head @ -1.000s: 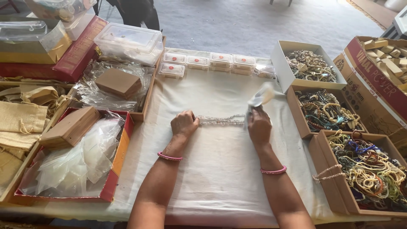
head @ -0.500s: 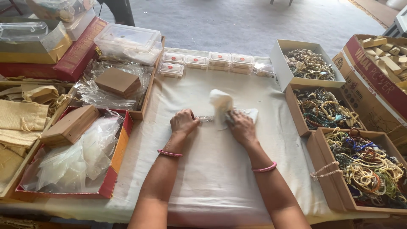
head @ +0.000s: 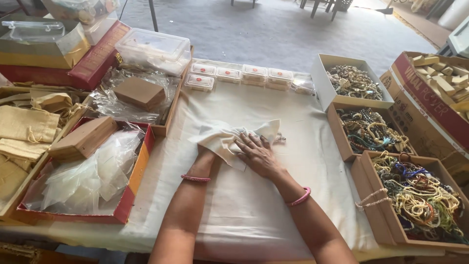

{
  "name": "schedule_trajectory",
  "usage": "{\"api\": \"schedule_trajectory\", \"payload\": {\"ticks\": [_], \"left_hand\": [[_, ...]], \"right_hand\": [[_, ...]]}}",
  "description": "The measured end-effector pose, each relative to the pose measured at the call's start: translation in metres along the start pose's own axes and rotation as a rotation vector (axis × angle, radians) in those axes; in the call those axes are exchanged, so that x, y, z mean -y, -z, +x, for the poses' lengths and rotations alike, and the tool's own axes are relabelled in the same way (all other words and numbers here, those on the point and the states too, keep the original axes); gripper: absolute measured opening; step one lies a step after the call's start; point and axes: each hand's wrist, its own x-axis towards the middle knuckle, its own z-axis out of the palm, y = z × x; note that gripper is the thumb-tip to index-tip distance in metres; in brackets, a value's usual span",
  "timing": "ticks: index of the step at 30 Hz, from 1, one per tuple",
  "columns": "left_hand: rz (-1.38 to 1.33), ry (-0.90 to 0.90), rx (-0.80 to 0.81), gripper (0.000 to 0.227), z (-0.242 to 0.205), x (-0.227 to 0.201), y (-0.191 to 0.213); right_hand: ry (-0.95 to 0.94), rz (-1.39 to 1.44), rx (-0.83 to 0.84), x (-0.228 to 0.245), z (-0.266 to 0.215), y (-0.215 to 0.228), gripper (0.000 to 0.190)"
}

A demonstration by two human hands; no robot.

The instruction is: The person cleans various jewelry items, including a small white object and a beaded necklace, using a white cloth. They then place the cleaned items into small plastic bags and a small cloth pouch, which is subsequently placed into a clear plastic container.

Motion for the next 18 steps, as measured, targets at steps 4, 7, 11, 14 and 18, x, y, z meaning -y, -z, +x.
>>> {"api": "schedule_trajectory", "payload": {"ticks": [4,7,11,14,18], "left_hand": [[0.049,-0.068,-0.071,0.024,-0.002,0.004,-0.003],[0.051,-0.081,-0.067,0.028,0.000,0.009,-0.008],[0.058,-0.093,-0.068,0.033,0.006,0.016,-0.025],[0.080,-0.109,-0.090,0.033,0.009,0.018,-0.033],[0.032,-0.138,-0.145,0.028,0.001,0.014,-0.027]], "right_hand": [[-0.114,0.059,0.058,-0.031,-0.005,-0.017,0.041],[-0.432,0.013,0.068,-0.084,-0.023,-0.037,0.027],[-0.498,-0.016,-0.018,-0.109,-0.042,-0.027,0.028],[-0.565,-0.329,-0.213,-0.090,-0.037,-0.003,0.022],[-0.073,-0.306,-0.292,-0.042,-0.020,-0.003,0.042]]}}
